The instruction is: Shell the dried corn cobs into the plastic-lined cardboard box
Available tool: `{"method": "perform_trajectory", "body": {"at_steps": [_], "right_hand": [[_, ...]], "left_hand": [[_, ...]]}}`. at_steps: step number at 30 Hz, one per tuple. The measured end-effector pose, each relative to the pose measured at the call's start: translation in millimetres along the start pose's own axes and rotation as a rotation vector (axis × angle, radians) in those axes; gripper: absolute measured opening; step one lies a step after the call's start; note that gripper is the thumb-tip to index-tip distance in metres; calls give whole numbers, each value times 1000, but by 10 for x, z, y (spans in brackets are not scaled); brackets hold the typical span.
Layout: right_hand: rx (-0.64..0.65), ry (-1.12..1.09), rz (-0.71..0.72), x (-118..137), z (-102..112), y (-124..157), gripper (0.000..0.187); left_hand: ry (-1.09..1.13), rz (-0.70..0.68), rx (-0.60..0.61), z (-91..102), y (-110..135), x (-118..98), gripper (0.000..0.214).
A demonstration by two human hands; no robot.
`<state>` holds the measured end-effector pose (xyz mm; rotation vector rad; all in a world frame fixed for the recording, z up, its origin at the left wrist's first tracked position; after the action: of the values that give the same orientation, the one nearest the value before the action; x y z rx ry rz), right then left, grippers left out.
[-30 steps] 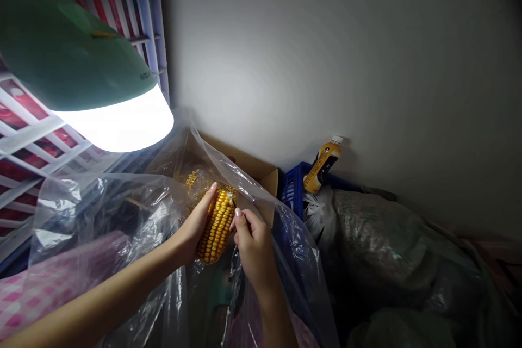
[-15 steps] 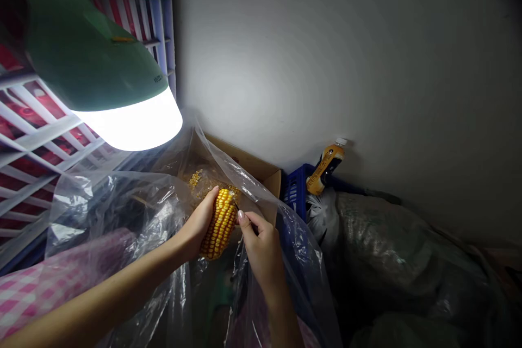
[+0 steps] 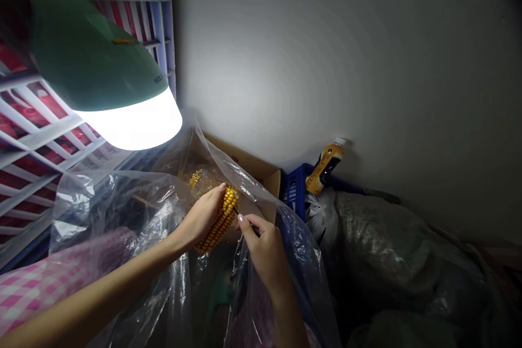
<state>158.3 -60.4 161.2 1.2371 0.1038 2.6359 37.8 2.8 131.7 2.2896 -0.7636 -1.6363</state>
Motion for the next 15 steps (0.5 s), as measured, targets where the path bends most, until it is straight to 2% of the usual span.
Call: {"method": "perform_trajectory", "body": {"at_steps": [3,7,15], "right_hand": [[52,20,24,-29,34,-3,34],[75,44,40,-50,9,10,36],[-176,242,-25,17,-257,86,32]], "left_hand": [[-364,-215,13,7,30,-74,39],[-564,-237,29,7,63,-76,41],[-707,-269,-69,44,26,-7,44]]}}
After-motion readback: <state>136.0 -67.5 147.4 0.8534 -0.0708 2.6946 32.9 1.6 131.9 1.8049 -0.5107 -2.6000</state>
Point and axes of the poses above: each hand's wrist, its own y-axis away from the middle knuckle, its own z-axis out of the back of the hand, x = y × z, the point moved 2 cm from there along -y, towards the middle knuckle, and after that the axes turned 8 degrees about y, right-handed, at the moved point
